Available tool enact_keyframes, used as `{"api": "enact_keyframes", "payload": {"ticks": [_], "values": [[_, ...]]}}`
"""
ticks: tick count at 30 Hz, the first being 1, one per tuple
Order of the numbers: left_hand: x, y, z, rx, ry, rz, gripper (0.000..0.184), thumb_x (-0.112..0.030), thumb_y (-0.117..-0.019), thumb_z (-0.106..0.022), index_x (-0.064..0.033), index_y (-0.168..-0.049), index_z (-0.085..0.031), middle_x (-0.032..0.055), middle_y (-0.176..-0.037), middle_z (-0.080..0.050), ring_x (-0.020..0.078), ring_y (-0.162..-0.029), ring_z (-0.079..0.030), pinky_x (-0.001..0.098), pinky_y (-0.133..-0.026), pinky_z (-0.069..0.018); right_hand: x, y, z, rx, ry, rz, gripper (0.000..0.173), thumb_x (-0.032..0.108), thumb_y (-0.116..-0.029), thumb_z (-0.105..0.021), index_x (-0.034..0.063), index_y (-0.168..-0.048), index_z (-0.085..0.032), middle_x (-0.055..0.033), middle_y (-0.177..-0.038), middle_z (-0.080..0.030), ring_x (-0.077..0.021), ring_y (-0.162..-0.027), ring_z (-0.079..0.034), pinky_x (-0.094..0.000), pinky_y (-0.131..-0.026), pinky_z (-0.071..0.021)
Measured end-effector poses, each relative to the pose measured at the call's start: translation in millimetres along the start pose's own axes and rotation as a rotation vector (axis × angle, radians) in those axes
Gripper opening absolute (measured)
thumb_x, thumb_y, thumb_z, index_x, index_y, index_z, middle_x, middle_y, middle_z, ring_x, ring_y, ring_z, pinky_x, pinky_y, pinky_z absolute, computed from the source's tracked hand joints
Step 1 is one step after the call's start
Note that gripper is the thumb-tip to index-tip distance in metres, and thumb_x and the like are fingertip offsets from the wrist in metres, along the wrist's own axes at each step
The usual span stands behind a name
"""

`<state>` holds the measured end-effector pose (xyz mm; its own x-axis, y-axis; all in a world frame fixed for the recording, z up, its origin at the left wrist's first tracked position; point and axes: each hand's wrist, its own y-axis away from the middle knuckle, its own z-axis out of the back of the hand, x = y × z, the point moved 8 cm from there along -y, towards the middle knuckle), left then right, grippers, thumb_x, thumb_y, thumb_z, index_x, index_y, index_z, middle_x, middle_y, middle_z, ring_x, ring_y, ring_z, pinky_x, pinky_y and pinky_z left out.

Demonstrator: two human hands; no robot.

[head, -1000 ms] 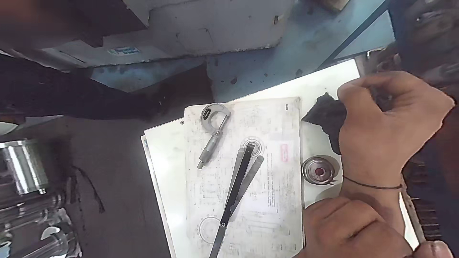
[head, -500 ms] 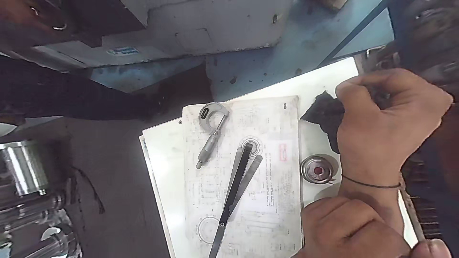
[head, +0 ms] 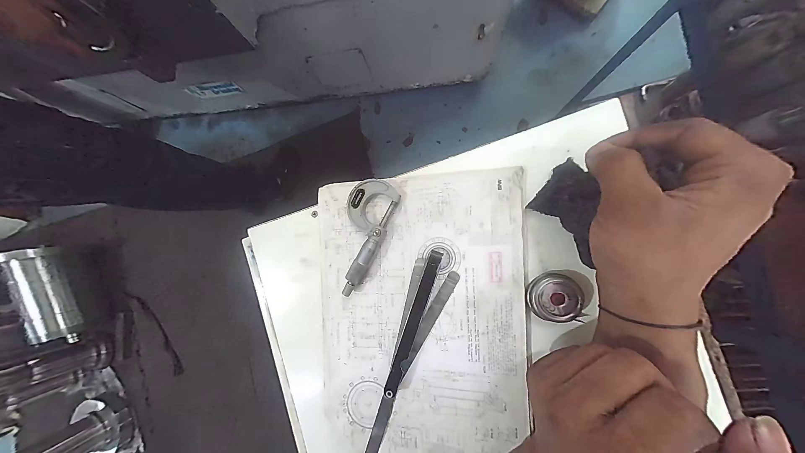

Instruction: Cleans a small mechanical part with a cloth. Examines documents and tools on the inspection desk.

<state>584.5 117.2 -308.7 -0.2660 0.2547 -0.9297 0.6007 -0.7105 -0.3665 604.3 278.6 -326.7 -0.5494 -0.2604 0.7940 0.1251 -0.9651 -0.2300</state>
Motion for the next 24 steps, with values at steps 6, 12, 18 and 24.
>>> {"api": "enact_keyframes", "payload": {"ticks": [6, 12, 18, 24], "values": [[1.2, 1.7, 0.0, -0.012, 0.010, 0.010, 0.039, -0.019, -0.0951, -0.061, -0.0062, -0.061, -0.048, 0.0028, -0.056, -0.048, 0.0099, -0.052, -0.049, 0.0227, -0.050, -0.0429, -0.9, 0.2, -0.8, 0.002, 0.022, -0.017, 0.008, 0.021, -0.0913, -0.064, 0.0167, -0.089, -0.070, 0.0130, -0.081, -0.061, 0.0114, -0.072, -0.054, -0.0111, -0.065, -0.0416], [1.5, 1.8, -0.3, -0.008, -0.001, 0.012, 0.039, -0.019, -0.0949, -0.061, -0.0067, -0.060, -0.048, 0.0027, -0.056, -0.048, 0.0102, -0.052, -0.049, 0.0235, -0.049, -0.0422, 0.1, 0.4, -1.0, 0.001, 0.010, -0.003, 0.007, 0.021, -0.0911, -0.064, 0.0168, -0.089, -0.070, 0.0139, -0.081, -0.062, 0.0129, -0.072, -0.054, -0.0097, -0.066, -0.0422], [1.4, 0.9, -0.5, -0.013, -0.002, 0.008, 0.038, -0.019, -0.0935, -0.062, -0.0063, -0.060, -0.049, 0.0030, -0.056, -0.049, 0.0107, -0.052, -0.049, 0.0237, -0.050, -0.0431, -0.4, 0.0, -1.1, 0.003, 0.017, -0.003, 0.007, 0.021, -0.0911, -0.065, 0.0163, -0.089, -0.070, 0.0130, -0.082, -0.063, 0.0124, -0.075, -0.055, -0.0106, -0.067, -0.0429], [0.8, 2.6, 0.2, 0.011, 0.018, -0.001, 0.035, -0.014, -0.0912, -0.064, -0.0056, -0.060, -0.050, 0.0033, -0.059, -0.050, 0.0105, -0.056, -0.051, 0.0225, -0.052, -0.0445, 0.5, 0.4, -1.0, -0.006, -0.019, 0.008, 0.005, 0.018, -0.0901, -0.065, 0.0160, -0.088, -0.069, 0.0143, -0.080, -0.061, 0.0128, -0.071, -0.054, -0.0097, -0.066, -0.0427]]}}
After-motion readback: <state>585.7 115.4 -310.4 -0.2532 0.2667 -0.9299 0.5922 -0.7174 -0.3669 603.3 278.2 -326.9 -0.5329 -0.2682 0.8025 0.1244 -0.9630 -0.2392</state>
